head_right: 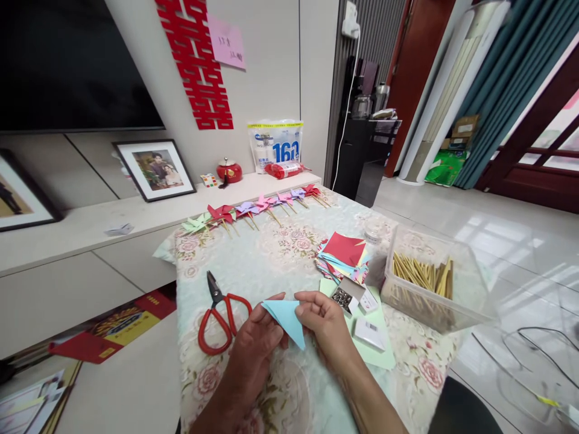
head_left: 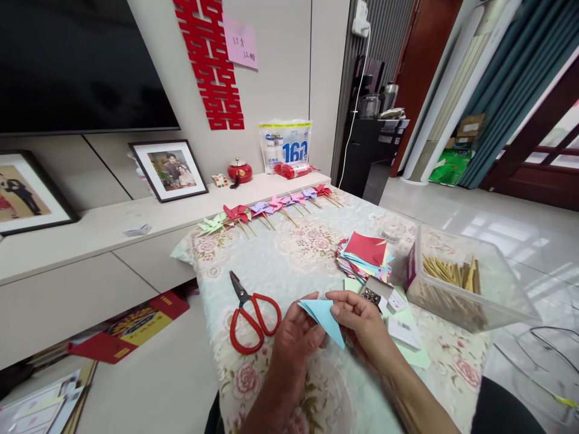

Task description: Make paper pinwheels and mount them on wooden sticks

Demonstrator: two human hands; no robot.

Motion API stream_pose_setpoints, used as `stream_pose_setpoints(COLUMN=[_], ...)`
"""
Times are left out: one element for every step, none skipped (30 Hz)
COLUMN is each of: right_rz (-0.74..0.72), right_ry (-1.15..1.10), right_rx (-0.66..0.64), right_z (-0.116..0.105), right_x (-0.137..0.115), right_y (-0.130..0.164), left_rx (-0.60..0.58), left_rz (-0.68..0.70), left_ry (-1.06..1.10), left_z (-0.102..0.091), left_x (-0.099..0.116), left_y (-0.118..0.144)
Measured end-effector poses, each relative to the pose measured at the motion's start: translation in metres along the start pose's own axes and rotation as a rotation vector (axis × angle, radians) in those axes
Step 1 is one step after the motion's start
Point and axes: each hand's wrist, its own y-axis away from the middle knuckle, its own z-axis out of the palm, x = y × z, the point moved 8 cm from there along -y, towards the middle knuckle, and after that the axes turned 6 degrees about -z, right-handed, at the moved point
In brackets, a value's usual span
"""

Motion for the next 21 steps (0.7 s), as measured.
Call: stream_pose_setpoints(right_rz=[0.025, 0.045, 0.059, 0.066, 0.072, 0.076, 0.079, 0.080, 0.077, 0.069, 0.057, 0.041, 0.026, 0.012, 0.002, -0.007, -0.016, -0.029, -0.044, -0.061, -0.077], right_ry=[-0.047, -0.090, -0.125, -0.152, -0.166, -0.172, -0.169, -0.162, -0.154, -0.146, -0.134, -0.117, -0.092, -0.061, -0.023, 0.015, 0.048, 0.075, 0.099, 0.124, 0.153], right_rx=[-0.022, -0.046, -0.067, -0.080, -0.088, -0.091, -0.094, -0.099, -0.104, -0.111, -0.120, -0.131, -0.144, -0.158, -0.176, -0.194, -0.214, -0.234, -0.251, -0.264, -0.268], right_z=[0.004, 0.008, 0.012, 0.016, 0.018, 0.020, 0.021, 0.021, 0.021, 0.021, 0.021, 0.021, 0.021, 0.022, 0.023, 0.024, 0.025, 0.026, 0.026, 0.026, 0.025], right_x=[0.001, 0.001, 0.000, -0.001, -0.002, -0.003, -0.004, -0.004, -0.004, -0.004, -0.004, -0.005, -0.005, -0.005, -0.006, -0.006, -0.007, -0.008, -0.009, -0.010, -0.011], right_y=[0.001, 0.003, 0.004, 0.006, 0.007, 0.007, 0.008, 0.009, 0.009, 0.009, 0.009, 0.009, 0.009, 0.009, 0.009, 0.010, 0.010, 0.010, 0.011, 0.011, 0.012], left_rx=[-0.009, -0.019, -0.029, -0.037, -0.043, -0.047, -0.044, -0.037, -0.030, -0.028, -0.026, -0.025, -0.026, -0.027, -0.027, -0.027, -0.030, -0.029, -0.022, -0.008, 0.008], left_rz=[-0.008, -0.019, -0.026, -0.030, -0.033, -0.034, -0.032, -0.028, -0.026, -0.027, -0.027, -0.027, -0.027, -0.028, -0.027, -0.026, -0.028, -0.030, -0.031, -0.031, -0.031], left_ry=[0.018, 0.030, 0.038, 0.041, 0.041, 0.042, 0.046, 0.051, 0.056, 0.058, 0.058, 0.056, 0.050, 0.045, 0.041, 0.041, 0.041, 0.045, 0.050, 0.057, 0.064], left_z=[0.000, 0.001, 0.001, 0.002, 0.002, 0.003, 0.003, 0.002, 0.002, 0.002, 0.002, 0.002, 0.002, 0.001, 0.001, 0.001, 0.000, 0.000, -0.001, -0.003, -0.005], left_x=[0.000, 0.000, 0.000, -0.001, -0.001, -0.001, -0.001, -0.001, -0.001, -0.001, -0.001, -0.001, -0.001, -0.001, -0.001, -0.001, -0.002, -0.003, -0.004, -0.005, -0.005], left_y=[0.001, 0.003, 0.004, 0.004, 0.004, 0.004, 0.004, 0.004, 0.003, 0.003, 0.002, 0.001, 0.001, 0.000, -0.001, -0.001, -0.002, -0.003, -0.003, -0.003, -0.004])
